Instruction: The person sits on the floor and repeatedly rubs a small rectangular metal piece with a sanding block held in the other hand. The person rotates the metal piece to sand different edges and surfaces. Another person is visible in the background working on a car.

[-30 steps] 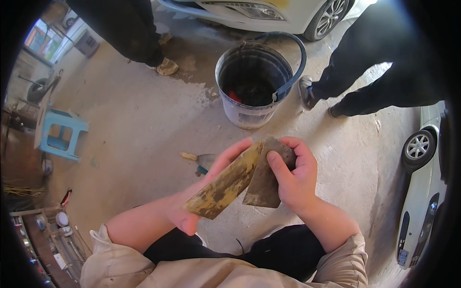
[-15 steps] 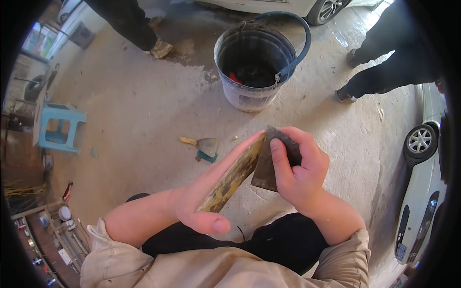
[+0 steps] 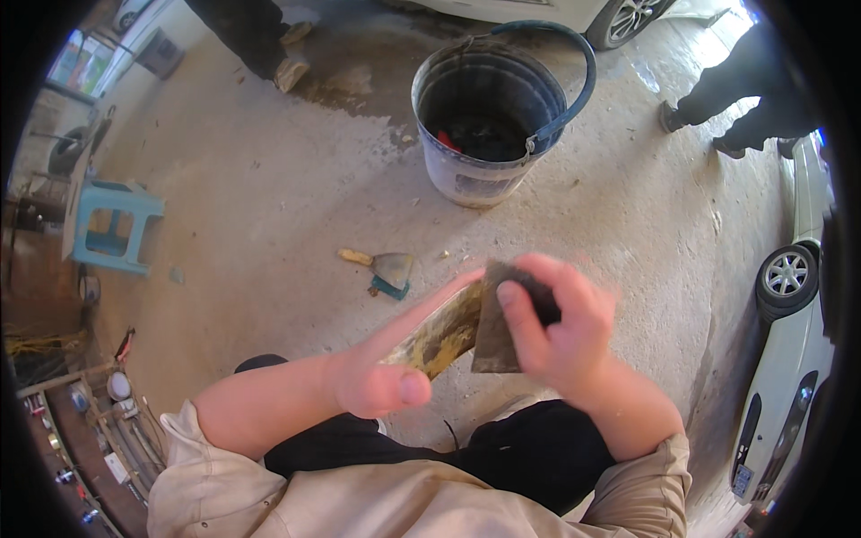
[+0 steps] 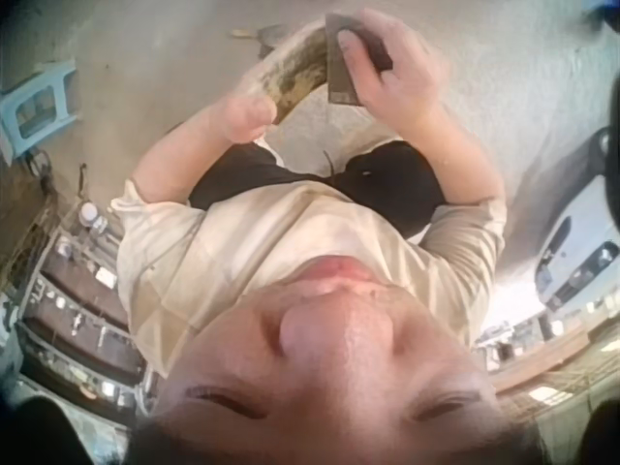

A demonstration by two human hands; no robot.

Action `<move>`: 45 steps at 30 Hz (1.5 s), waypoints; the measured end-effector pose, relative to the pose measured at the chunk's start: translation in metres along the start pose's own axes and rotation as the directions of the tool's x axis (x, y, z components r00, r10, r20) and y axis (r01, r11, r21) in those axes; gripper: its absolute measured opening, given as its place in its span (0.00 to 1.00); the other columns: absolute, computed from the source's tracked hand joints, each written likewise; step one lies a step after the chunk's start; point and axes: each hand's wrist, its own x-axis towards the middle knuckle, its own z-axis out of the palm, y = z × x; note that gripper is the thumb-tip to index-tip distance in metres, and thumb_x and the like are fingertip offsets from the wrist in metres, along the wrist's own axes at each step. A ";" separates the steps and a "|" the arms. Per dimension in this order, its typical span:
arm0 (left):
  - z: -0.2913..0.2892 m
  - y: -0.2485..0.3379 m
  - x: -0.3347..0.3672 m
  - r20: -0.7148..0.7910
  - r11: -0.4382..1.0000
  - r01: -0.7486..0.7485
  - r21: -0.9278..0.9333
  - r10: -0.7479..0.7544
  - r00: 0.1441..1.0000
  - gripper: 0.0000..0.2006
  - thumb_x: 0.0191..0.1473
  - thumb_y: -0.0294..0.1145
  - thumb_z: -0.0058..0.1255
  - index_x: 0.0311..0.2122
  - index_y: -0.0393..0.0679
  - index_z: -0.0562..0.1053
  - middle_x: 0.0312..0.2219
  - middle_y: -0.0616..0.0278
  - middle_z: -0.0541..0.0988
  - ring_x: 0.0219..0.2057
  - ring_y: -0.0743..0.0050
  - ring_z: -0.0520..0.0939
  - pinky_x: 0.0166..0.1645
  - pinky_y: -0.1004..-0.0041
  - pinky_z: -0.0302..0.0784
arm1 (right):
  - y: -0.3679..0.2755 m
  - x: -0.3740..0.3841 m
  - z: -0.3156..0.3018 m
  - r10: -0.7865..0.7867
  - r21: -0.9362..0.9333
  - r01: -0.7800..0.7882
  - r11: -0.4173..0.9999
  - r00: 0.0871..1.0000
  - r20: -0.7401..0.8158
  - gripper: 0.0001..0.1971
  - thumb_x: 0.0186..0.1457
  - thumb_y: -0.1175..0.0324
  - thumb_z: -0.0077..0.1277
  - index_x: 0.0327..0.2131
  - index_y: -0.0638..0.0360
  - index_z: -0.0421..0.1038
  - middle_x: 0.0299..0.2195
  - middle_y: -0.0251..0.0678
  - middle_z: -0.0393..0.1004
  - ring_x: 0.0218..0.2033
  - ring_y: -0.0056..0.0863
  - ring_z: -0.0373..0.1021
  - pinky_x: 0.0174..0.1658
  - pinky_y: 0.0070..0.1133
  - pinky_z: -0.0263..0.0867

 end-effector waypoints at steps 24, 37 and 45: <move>-0.004 -0.001 0.011 0.063 0.993 -0.009 -0.115 0.017 0.998 0.57 0.50 0.57 0.61 0.70 0.30 0.40 0.66 0.50 0.54 0.68 0.63 0.56 0.71 0.63 0.49 | -0.006 0.010 -0.005 0.023 -0.026 -0.023 0.999 1.000 0.010 0.11 0.51 0.76 0.61 0.39 0.58 0.77 0.28 0.40 0.80 0.25 0.37 0.78 0.29 0.26 0.74; -0.009 -0.004 0.007 0.021 0.994 -0.059 0.091 0.058 0.998 0.61 0.49 0.61 0.59 0.70 0.27 0.38 0.67 0.44 0.50 0.69 0.57 0.53 0.71 0.62 0.47 | 0.004 0.008 -0.003 0.055 -0.031 -0.057 0.998 0.998 -0.035 0.11 0.52 0.78 0.60 0.40 0.61 0.76 0.29 0.40 0.80 0.26 0.35 0.78 0.31 0.23 0.73; -0.004 0.001 0.012 -0.080 0.999 0.042 0.026 -0.040 0.996 0.73 0.33 0.76 0.63 0.70 0.31 0.39 0.68 0.50 0.51 0.70 0.61 0.54 0.72 0.61 0.47 | 0.006 0.009 0.000 0.092 0.030 -0.091 0.995 0.995 -0.030 0.10 0.54 0.77 0.60 0.41 0.61 0.76 0.30 0.41 0.79 0.27 0.33 0.77 0.32 0.22 0.72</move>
